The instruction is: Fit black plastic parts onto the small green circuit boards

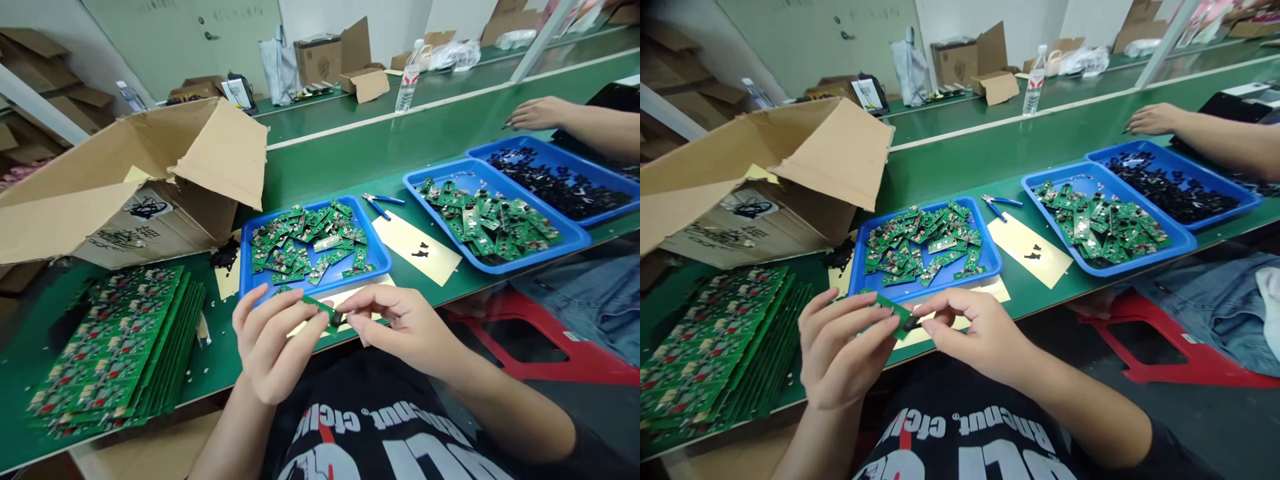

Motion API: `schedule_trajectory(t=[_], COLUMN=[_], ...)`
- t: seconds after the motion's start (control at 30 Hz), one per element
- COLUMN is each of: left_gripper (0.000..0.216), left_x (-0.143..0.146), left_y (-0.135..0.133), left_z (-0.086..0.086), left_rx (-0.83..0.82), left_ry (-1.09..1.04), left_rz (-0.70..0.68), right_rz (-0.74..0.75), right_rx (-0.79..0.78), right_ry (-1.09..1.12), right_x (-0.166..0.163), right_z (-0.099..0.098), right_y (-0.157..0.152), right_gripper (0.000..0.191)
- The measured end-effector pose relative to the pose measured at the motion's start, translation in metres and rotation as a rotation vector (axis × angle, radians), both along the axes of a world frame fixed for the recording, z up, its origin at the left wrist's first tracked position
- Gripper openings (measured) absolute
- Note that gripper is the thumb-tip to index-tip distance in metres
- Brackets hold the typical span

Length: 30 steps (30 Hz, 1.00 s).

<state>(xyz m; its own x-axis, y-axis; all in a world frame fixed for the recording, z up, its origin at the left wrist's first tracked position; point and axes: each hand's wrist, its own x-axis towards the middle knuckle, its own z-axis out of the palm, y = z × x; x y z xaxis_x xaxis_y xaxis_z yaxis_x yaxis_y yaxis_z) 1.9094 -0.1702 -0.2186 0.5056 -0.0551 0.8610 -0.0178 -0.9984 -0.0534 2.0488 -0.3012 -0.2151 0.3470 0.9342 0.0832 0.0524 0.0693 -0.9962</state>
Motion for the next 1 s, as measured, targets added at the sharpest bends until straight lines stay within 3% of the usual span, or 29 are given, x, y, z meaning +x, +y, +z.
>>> schedule_trajectory(t=[0.17,0.33,0.5,0.73,1.0], left_gripper=[0.017,0.017,0.017,0.016,0.016], left_x=[-0.001,0.002,0.008,0.006,0.007], left_y=[0.003,0.002,0.001,-0.001,-0.002], left_z=[0.008,0.003,-0.002,-0.001,0.002], left_rx=[-0.088,0.019,-0.046,-0.062,-0.084], left_ry=[0.188,0.18,0.18,0.138,0.058], left_rz=[-0.075,-0.005,-0.033,0.007,-0.031], right_rz=[-0.096,-0.104,-0.111,-0.128,-0.126], right_rx=[0.024,0.074,0.155,0.151,0.009], right_ry=[-0.326,-0.512,-0.658,-0.534,-0.395], right_x=[0.007,0.007,-0.002,-0.009,0.006], right_z=[0.001,0.006,0.009,0.003,0.009], right_y=[-0.002,-0.004,-0.004,-0.006,-0.003], right_gripper=[0.012,0.014,0.018,0.01,0.01])
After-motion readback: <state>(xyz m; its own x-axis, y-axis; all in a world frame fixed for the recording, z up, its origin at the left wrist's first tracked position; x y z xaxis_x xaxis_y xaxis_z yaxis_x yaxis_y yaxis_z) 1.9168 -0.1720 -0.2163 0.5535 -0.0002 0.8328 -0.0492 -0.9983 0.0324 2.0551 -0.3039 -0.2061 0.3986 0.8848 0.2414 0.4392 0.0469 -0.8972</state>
